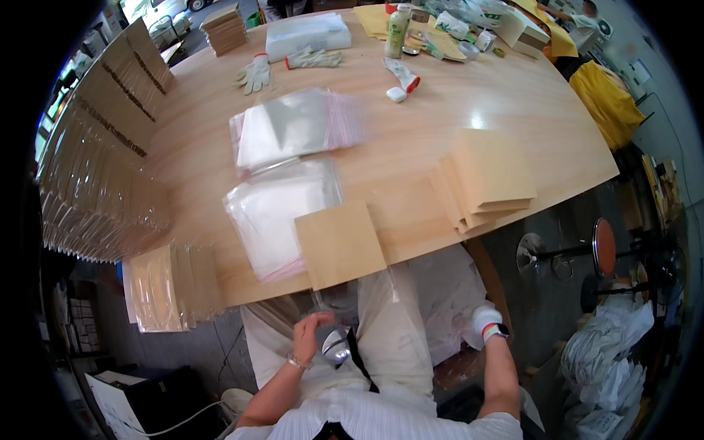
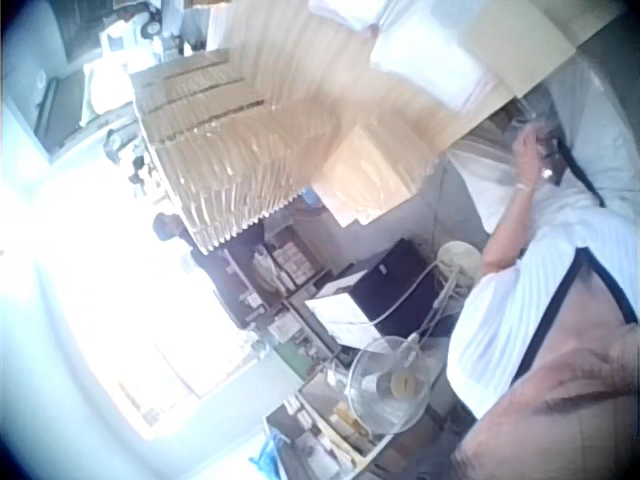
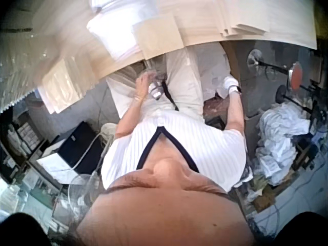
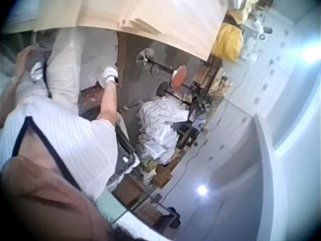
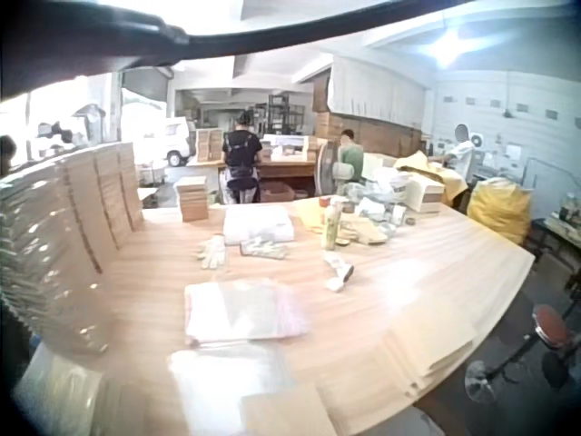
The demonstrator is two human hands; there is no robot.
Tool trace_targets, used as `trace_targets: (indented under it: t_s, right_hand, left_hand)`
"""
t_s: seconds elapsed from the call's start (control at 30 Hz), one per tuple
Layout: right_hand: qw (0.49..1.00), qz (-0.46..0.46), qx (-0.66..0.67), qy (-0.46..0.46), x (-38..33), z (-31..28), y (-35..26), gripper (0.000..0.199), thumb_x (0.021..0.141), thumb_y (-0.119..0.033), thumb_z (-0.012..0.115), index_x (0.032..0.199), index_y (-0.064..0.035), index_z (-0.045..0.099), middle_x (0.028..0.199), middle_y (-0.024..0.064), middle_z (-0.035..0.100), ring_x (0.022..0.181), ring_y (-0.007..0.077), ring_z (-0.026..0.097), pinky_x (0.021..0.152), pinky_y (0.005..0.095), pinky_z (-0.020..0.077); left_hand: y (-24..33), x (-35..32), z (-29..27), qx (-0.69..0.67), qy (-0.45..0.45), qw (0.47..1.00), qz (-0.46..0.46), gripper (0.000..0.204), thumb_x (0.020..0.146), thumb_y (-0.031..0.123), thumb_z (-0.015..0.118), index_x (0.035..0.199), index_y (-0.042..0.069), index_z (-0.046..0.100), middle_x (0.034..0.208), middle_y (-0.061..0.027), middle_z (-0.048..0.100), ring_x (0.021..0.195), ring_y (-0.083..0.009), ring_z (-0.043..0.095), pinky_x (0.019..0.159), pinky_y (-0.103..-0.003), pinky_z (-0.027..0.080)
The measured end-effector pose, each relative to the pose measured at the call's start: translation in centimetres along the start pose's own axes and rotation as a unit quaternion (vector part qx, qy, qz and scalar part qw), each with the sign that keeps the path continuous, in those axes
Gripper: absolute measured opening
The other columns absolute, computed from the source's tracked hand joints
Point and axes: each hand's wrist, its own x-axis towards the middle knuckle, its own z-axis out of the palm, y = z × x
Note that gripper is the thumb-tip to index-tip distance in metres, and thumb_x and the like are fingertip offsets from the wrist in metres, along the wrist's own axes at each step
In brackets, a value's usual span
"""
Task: The person places small rectangular cardboard pieces into clear plastic bags at a table. They repeatedly pick up a cardboard piece, insert it into a bag, and set the filled bag aside. The process is repeated continuously throughout the clip.
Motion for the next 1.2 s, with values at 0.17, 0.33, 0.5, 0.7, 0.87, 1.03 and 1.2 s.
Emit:
trace_targets:
  t_s: [0.17,0.33,0.5,0.7,0.87,1.03,1.2]
  right_hand:
    - [0.880,-0.172,0.351,0.272,2.9,-17.7,-10.8,0.032,0.077,-0.017,0.061,0.107,-0.0072,0.054,0.106,0.0105,0.055,0.087,0.0324,0.056,0.070,0.0395,0.0473]
    - [0.734,-0.486,0.288,0.378,7.7,-24.3,-13.8,0.017,0.067,-0.014,0.065,0.083,-0.0079,0.061,0.079,0.0043,0.060,0.069,0.0224,0.057,0.059,0.0328,0.0479]
    - [0.756,-0.475,0.383,0.239,8.3,-24.6,-12.1,0.009,0.070,-0.014,0.061,0.078,-0.0096,0.060,0.074,0.0015,0.062,0.060,0.0198,0.057,0.054,0.0322,0.0476]
    - [0.803,-0.289,0.507,0.125,8.0,-23.2,-14.2,0.012,0.080,-0.018,0.053,0.074,-0.0078,0.053,0.065,0.0089,0.058,0.057,0.0278,0.057,0.051,0.0389,0.0456]
    - [0.897,-0.128,0.372,0.201,7.2,-22.7,-17.6,0.021,0.084,-0.020,0.052,0.069,-0.0070,0.047,0.058,0.0118,0.052,0.054,0.0325,0.053,0.047,0.0430,0.0409]
    - [0.915,-0.019,0.326,0.236,6.4,-23.3,-18.5,0.020,0.084,-0.025,0.053,0.073,-0.0090,0.048,0.057,0.0097,0.052,0.050,0.0279,0.054,0.043,0.0393,0.0422]
    - [0.839,-0.037,0.479,0.257,6.5,-21.4,-19.2,0.020,0.083,-0.023,0.055,0.095,-0.0076,0.055,0.063,0.0110,0.052,0.056,0.0251,0.055,0.053,0.0335,0.0448]
  left_hand:
    - [4.2,2.2,-1.0,0.511,0.172,0.752,0.379,0.026,0.071,0.002,0.056,0.096,0.007,0.062,0.098,-0.0072,0.057,0.092,-0.0237,0.053,0.075,-0.035,0.046]
    - [5.8,5.1,-3.0,0.493,-0.102,0.697,0.511,0.035,0.061,0.008,0.070,0.096,0.007,0.062,0.092,-0.0068,0.058,0.083,-0.0232,0.055,0.069,-0.035,0.049]
    - [6.5,4.7,-3.4,0.438,-0.098,0.761,0.468,0.022,0.066,0.007,0.067,0.087,0.005,0.061,0.088,-0.0077,0.057,0.079,-0.0230,0.056,0.067,-0.033,0.049]
    - [5.1,4.5,-1.1,0.291,0.110,0.938,0.153,0.005,0.080,0.008,0.059,0.080,0.003,0.058,0.070,-0.0102,0.057,0.059,-0.0245,0.055,0.057,-0.031,0.046]
    - [7.1,5.6,-0.3,0.373,0.151,0.912,0.084,0.015,0.084,0.015,0.055,0.080,0.001,0.058,0.059,-0.0117,0.057,0.050,-0.0269,0.054,0.051,-0.034,0.044]
    - [6.9,5.6,-1.0,0.419,0.176,0.887,0.088,0.017,0.084,0.017,0.055,0.082,0.001,0.058,0.064,-0.0140,0.060,0.053,-0.0284,0.057,0.054,-0.035,0.046]
    - [6.8,5.3,-1.2,0.117,0.117,0.984,-0.064,0.033,0.088,0.026,0.052,0.110,0.001,0.048,0.073,-0.0042,0.055,0.059,-0.0089,0.052,0.050,-0.023,0.043]
